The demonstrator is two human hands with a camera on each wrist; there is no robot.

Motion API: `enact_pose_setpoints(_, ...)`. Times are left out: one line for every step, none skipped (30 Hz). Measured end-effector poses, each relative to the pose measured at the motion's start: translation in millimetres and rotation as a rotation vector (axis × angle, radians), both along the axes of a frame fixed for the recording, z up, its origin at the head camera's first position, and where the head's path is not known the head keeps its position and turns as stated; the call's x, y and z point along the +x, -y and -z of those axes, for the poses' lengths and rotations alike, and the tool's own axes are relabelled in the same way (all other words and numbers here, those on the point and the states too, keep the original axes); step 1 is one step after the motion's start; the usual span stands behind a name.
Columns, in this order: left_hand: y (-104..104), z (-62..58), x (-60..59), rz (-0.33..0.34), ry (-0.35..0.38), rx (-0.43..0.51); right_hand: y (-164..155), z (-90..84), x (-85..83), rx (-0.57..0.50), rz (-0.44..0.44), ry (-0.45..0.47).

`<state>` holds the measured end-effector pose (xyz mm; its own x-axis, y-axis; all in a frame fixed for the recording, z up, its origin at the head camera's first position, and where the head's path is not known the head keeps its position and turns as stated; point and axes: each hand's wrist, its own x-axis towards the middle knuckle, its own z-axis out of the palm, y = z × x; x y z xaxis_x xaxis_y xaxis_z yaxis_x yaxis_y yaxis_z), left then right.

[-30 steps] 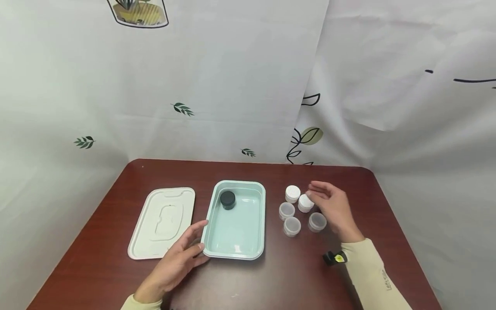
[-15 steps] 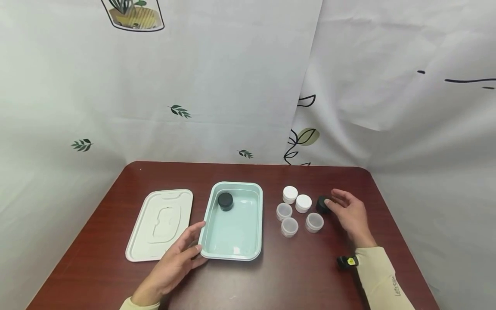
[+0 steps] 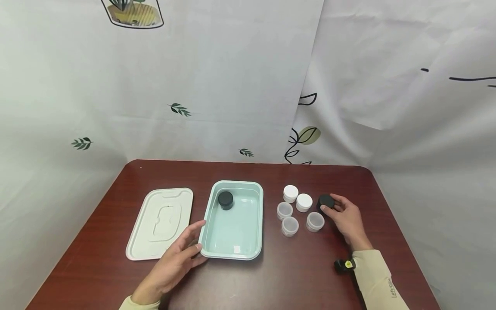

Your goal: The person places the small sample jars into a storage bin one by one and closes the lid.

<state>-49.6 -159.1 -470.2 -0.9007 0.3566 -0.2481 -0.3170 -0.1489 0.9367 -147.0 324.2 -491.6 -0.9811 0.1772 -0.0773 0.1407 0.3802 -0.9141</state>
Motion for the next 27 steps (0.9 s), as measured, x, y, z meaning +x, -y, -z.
enact_pose_setpoints(0, 0.1, 0.0, 0.000, 0.001, 0.000, 0, 0.2, -0.1, 0.001, 0.002, 0.002)
enact_pose_setpoints(0, 0.2, -0.1, 0.001, 0.001, 0.000, 0, 0.1, -0.2, 0.000, 0.006, 0.005)
enact_pose_setpoints(0, 0.4, -0.1, 0.002, 0.001, 0.001, -1, 0.0, -0.4, 0.001, 0.009, 0.008)
enact_pose_setpoints(0, 0.6, -0.2, 0.004, 0.001, 0.002, -1, -0.3, -0.5, 0.004, 0.013, 0.013)
enact_pose_setpoints(-1, 0.7, -0.2, 0.006, 0.001, 0.004, -1, -0.8, -0.8, 0.005, 0.016, 0.018)
enact_pose_setpoints(-1, 1.0, -0.2, 0.008, 0.002, 0.006, -2, -1.5, -1.1, 0.007, 0.017, 0.023)
enact_pose_setpoints(-1, 1.1, -0.2, 0.008, 0.002, 0.007, -2, -2.5, -1.5, 0.003, 0.018, 0.027)
enact_pose_setpoints(-1, 1.2, -0.1, 0.008, 0.002, 0.008, -3, -3.7, -2.1, -0.005, 0.018, 0.031)
enact_pose_setpoints(0, 1.3, 0.0, 0.006, 0.003, 0.008, -3, -5.2, -2.9, -0.008, 0.017, 0.032)
enact_pose_setpoints(0, 1.4, 0.1, 0.004, 0.003, 0.006, -3, -7.0, -3.7, -0.012, 0.015, 0.034)
enact_pose_setpoints(0, 1.3, 0.3, 0.000, 0.003, 0.005, -3, -9.0, -4.8, -0.017, 0.012, 0.033)
enact_pose_setpoints(0, 1.2, 0.4, -0.004, 0.001, 0.003, -3, -11.4, -5.8, -0.020, 0.008, 0.031)
enact_pose_setpoints(1, 1.3, 0.6, -0.008, 0.000, 0.001, -2, -14.6, -6.8, -0.021, 0.006, 0.031)
enact_pose_setpoints(1, 1.4, 0.7, -0.010, -0.001, 0.000, -2, -18.0, -7.6, -0.015, 0.000, 0.026)
enact_pose_setpoints(1, 1.4, 0.8, -0.011, -0.002, 0.000, -2, -21.6, -8.3, -0.008, -0.005, 0.020)
enact_pose_setpoints(1, 1.4, 0.8, -0.011, -0.003, -0.002, -1, -25.5, -8.8, -0.005, -0.010, 0.013)
enact_pose_setpoints(1, 1.4, 0.9, -0.011, -0.004, -0.002, 0, -29.6, -9.2, -0.004, -0.017, 0.004)
enact_pose_setpoints(1, 1.5, 0.9, -0.010, -0.004, -0.002, 0, -33.8, -9.4, 0.002, -0.024, -0.005)
enact_pose_setpoints(1, 1.5, 0.9, -0.009, -0.004, -0.002, 1, -38.1, -9.5, 0.009, -0.031, -0.015)
enact_pose_setpoints(1, 1.5, 1.0, -0.009, -0.005, -0.002, 2, -42.3, -9.7, 0.018, -0.038, -0.028)
enact_pose_setpoints(1, 1.5, 1.0, -0.009, -0.006, -0.003, 4, -46.9, -9.9, 0.026, -0.044, -0.039)
enact_pose_setpoints(1, 1.5, 1.2, -0.010, -0.006, -0.005, 6, -51.7, -10.0, 0.036, -0.051, -0.049)
enact_pose_setpoints(1, 1.6, 1.2, -0.010, -0.007, -0.006, 9, -56.7, -10.3, 0.043, -0.058, -0.057)
enact_pose_setpoints(1, 1.5, 1.2, -0.009, -0.009, -0.006, 12, -61.5, -11.0, 0.050, -0.066, -0.065)
enact_pose_setpoints(1, 1.4, 1.1, -0.009, -0.010, -0.007, 16, -66.6, -11.8, 0.048, -0.075, -0.073)
enact_pose_setpoints(1, 1.2, 0.9, -0.007, -0.010, -0.007, 21, -71.3, -12.9, 0.047, -0.083, -0.082)
enact_pose_setpoints(1, 1.3, 0.7, -0.007, -0.010, -0.006, 26, -76.4, -13.8, 0.045, -0.092, -0.087)
